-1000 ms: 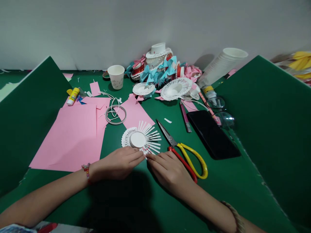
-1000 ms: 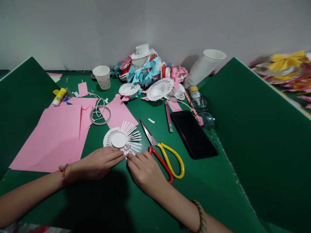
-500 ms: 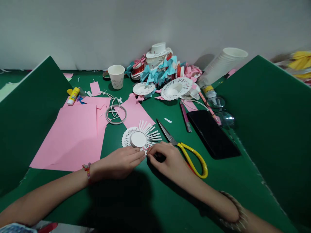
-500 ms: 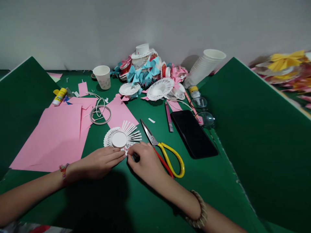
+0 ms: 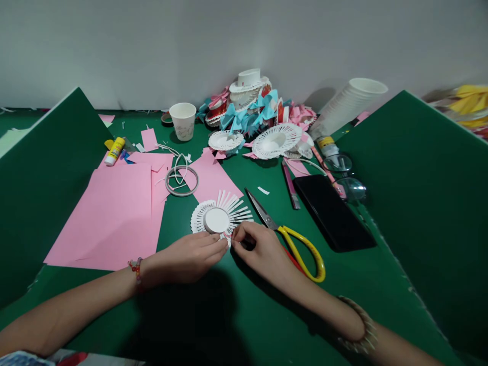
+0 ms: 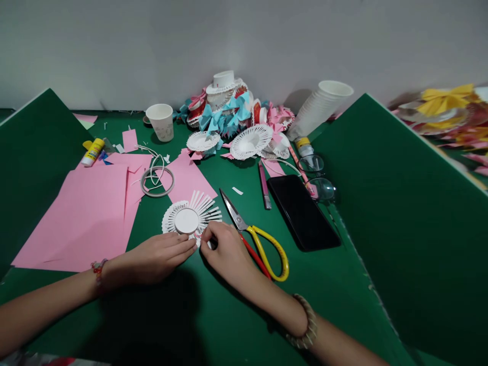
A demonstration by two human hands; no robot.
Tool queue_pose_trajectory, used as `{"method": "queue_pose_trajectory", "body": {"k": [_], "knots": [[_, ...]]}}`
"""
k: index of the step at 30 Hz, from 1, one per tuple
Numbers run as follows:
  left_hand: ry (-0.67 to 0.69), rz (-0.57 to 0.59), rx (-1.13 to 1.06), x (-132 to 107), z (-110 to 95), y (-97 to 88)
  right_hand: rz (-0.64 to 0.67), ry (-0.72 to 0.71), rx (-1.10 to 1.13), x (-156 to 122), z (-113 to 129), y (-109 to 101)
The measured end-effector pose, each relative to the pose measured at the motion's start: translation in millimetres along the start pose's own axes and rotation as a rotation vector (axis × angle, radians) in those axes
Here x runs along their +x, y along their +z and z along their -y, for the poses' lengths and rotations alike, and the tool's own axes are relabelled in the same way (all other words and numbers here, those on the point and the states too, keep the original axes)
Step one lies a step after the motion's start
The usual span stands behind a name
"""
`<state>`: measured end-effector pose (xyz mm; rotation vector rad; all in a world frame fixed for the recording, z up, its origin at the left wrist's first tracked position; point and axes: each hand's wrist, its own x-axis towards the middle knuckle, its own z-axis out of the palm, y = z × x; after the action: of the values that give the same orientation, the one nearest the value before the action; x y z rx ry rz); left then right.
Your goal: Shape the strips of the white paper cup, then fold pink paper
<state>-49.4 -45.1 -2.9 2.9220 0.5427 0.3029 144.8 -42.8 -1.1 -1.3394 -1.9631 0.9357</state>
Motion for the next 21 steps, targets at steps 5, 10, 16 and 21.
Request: {"method": "queue_pose_trajectory", "body": {"k": [5,10,16,21], "knots": [[-0.012,0.019,-0.021,-1.5,-0.3,-0.5,0.021,0.009,-0.009,2.8,0.7,-4.7],[-0.008,0.01,-0.027,-0.5,-0.1,-0.9,0.005,-0.01,-0.051,3.2,-2.2,-4.3],[-0.022,0.065,-0.05,3.7,-0.7,-5.6,-0.002,0.038,-0.099,3.4,-2.5,-1.5],[-0.025,0.063,-0.049,4.7,-2.2,-9.1,0.001,0.053,-0.096,3.2,-0.5,-2.7]]}}
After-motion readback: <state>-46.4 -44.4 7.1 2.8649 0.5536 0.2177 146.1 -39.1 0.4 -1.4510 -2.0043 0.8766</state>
